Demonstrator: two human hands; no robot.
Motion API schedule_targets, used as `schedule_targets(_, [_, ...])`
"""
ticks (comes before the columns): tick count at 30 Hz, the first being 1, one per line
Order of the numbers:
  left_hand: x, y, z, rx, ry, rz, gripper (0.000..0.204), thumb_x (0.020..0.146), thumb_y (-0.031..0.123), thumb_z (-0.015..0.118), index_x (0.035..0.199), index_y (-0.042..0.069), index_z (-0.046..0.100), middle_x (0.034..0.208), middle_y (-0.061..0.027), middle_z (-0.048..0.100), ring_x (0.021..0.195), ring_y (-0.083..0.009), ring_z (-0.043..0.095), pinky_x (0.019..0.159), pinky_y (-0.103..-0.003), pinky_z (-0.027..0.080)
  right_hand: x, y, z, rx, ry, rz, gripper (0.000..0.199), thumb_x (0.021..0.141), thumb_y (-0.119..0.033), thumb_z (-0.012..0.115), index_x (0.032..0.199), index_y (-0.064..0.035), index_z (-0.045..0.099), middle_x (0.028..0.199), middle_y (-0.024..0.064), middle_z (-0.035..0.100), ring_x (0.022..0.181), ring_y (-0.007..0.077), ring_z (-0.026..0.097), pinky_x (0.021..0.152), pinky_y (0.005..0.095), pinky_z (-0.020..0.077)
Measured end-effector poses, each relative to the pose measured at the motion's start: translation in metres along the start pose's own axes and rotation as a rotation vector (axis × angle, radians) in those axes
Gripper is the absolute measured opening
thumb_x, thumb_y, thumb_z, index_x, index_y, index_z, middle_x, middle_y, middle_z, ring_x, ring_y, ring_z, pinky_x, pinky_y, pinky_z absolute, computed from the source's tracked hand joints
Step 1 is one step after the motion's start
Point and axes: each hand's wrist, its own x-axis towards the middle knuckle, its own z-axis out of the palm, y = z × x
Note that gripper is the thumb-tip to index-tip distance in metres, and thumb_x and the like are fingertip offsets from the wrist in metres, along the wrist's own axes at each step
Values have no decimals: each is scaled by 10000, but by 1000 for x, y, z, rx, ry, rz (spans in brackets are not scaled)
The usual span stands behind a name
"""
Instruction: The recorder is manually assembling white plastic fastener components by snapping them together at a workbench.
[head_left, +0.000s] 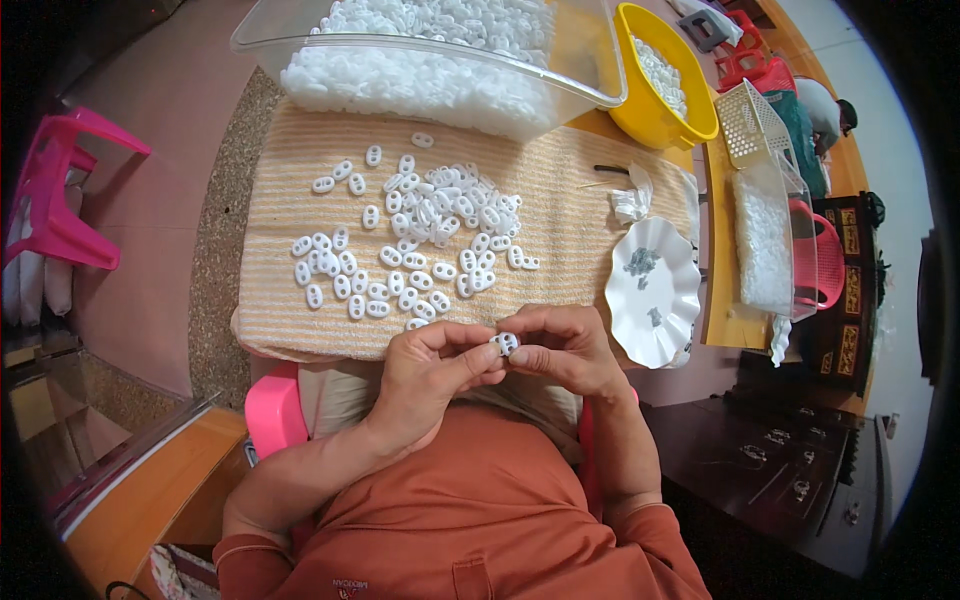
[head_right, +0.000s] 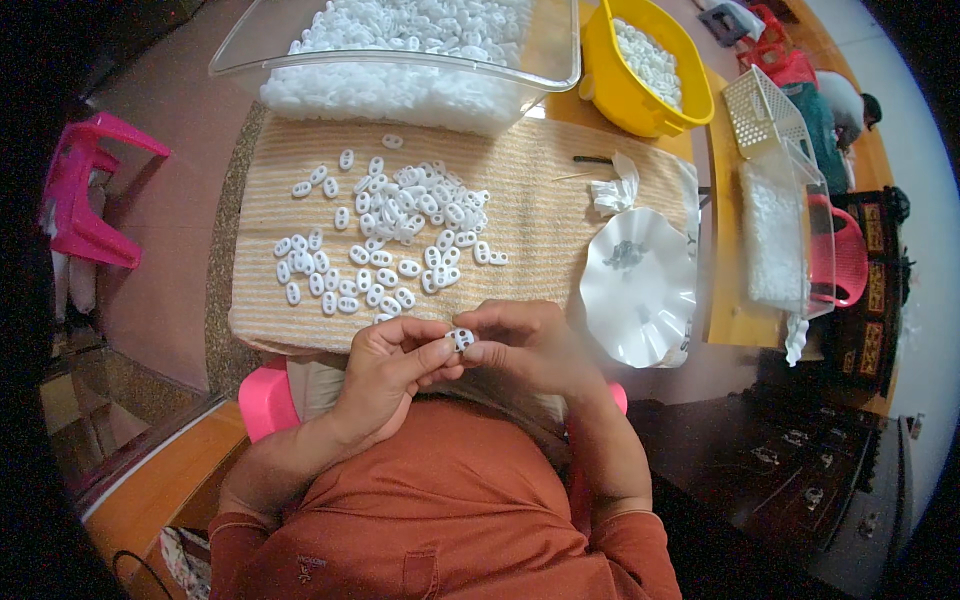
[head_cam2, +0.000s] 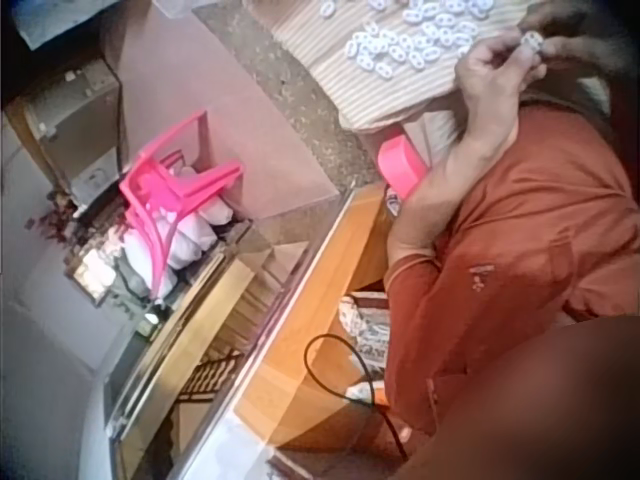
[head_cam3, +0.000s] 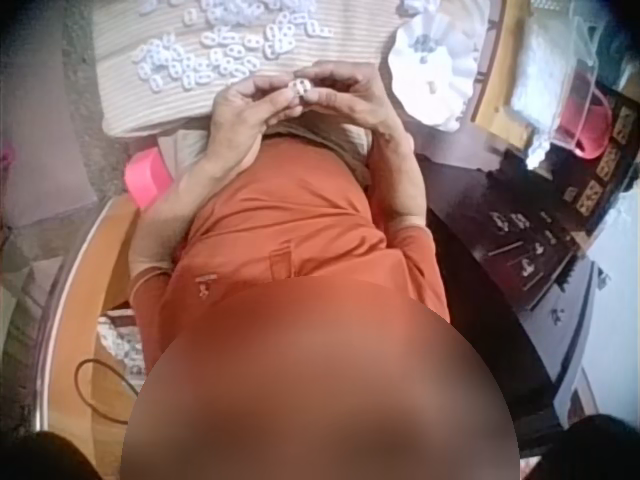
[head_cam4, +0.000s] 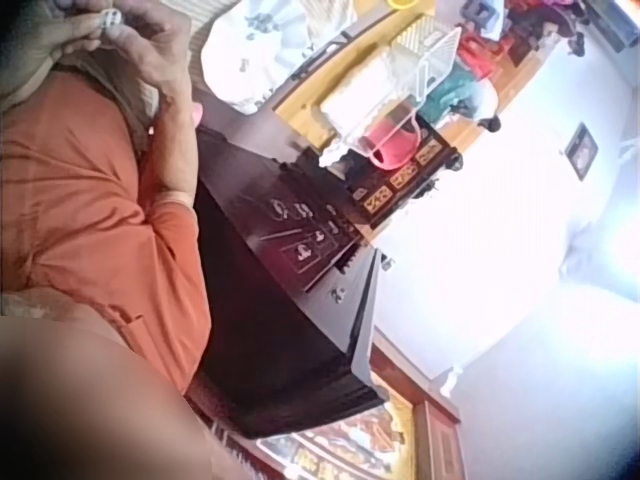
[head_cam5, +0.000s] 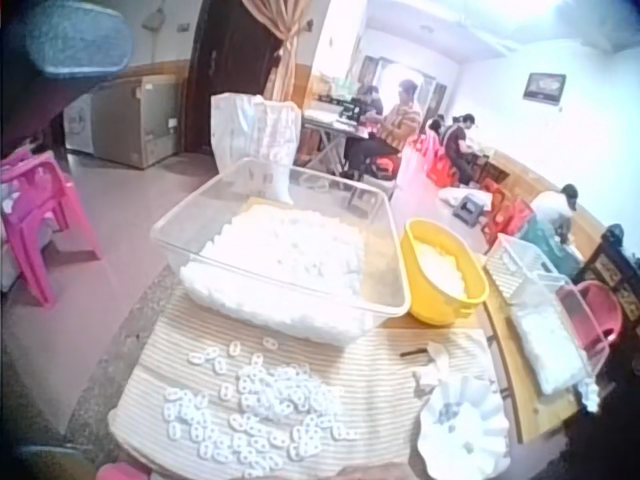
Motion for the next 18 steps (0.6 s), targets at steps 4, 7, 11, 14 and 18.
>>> schedule_targets(4, [0, -2, -1, 11, -17, 2, 152, 873, 8, 616, 1024, -13, 618, 935, -124, 674, 786, -168, 672, 705, -264, 580, 0, 2, -4, -42, 3, -38, 286, 824, -36, 691, 1091, 45, 630, 990, 97, 661, 913, 147, 627, 800, 262, 504])
schedule_targets(7, [-1, -3, 0, -15, -21, 15, 152, 868, -4, 616, 1020, -18, 620, 923, -129, 676, 784, -177, 676, 707, -274, 586, 0, 1, -6, -202, -36, -121, 274, 810, -31, 700, 1066, 44, 640, 954, 101, 666, 890, 151, 631, 781, 262, 502])
schedule_targets(11, [-2, -5, -2, -28, -37, -2, 150, 864, -13, 619, 1013, -23, 620, 927, -135, 675, 791, -182, 677, 712, -281, 590, 0, 2, -6, -170, -51, -155, 270, 798, -20, 706, 1051, 49, 641, 934, 100, 666, 875, 151, 633, 771, 260, 502])
schedule_targets(14, [-2, -5, -2, -22, -45, 8, 146, 864, -13, 618, 1009, -20, 619, 939, -139, 671, 794, -183, 674, 712, -282, 591, -1, 3, -5, -122, -64, -133, 271, 807, -8, 696, 1062, 56, 631, 955, 101, 657, 877, 149, 629, 771, 257, 501])
schedule_targets(18, [1, -5, -3, -58, -87, -8, 129, 866, -8, 618, 995, 1, 622, 951, -122, 665, 817, -181, 667, 713, -284, 592, -3, 2, 0, 37, -43, -102, 269, 825, -3, 677, 1079, 63, 616, 976, 98, 639, 894, 150, 619, 777, 255, 499])
